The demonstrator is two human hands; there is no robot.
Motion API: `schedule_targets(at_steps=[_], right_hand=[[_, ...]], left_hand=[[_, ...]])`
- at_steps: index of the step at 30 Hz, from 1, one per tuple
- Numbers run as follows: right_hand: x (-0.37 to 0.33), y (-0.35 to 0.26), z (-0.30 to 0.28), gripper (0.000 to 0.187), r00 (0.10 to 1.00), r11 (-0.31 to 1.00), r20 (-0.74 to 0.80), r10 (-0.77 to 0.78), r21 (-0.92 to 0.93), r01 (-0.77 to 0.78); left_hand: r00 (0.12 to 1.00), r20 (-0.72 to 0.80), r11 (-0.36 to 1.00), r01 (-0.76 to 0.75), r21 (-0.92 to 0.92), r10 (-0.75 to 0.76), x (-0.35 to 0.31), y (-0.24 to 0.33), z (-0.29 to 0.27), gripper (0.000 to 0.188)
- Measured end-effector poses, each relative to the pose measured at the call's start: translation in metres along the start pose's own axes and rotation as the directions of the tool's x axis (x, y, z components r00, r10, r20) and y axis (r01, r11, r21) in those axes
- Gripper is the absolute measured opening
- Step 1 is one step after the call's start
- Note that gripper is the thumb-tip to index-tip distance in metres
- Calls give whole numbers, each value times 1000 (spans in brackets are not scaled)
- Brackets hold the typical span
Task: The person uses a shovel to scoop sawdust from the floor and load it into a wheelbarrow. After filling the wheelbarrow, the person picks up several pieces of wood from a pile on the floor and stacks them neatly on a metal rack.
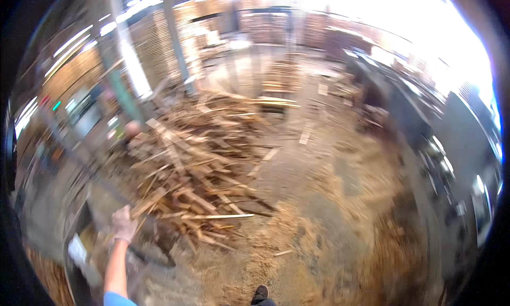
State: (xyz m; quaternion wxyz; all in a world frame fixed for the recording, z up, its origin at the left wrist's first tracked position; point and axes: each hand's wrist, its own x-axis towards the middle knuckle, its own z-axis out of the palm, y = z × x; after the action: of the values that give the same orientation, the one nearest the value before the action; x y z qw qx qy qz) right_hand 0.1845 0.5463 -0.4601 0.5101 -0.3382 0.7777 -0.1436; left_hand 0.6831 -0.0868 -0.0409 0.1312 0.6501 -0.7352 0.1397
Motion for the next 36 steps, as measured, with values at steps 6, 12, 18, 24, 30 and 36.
schedule_targets(at_steps=[6,12,18,24,30,36], right_hand=[[61,-138,-177,22,958,755,32,284,608,-244],[187,-383,-202,19,981,987,177,-79,153,52],[245,-540,-168,18,843,926,429,-325,-37,376],[267,-574,-188,19,779,873,512,-362,-105,476],[282,-537,-252,22,820,888,488,-300,-171,427],[296,-473,-381,27,899,924,314,-305,-130,359]], left_hand=[[870,-482,981,168,96,-101,-150,-30,-113,50],[300,-789,822,398,-408,-537,-313,-74,-189,28],[-558,-486,444,221,-868,-673,-472,-62,-162,33],[-315,314,-289,-126,-949,-896,-374,81,-1,31],[787,-99,793,604,-80,-609,-284,263,137,30],[493,418,18,663,-748,-763,-283,394,167,20]])
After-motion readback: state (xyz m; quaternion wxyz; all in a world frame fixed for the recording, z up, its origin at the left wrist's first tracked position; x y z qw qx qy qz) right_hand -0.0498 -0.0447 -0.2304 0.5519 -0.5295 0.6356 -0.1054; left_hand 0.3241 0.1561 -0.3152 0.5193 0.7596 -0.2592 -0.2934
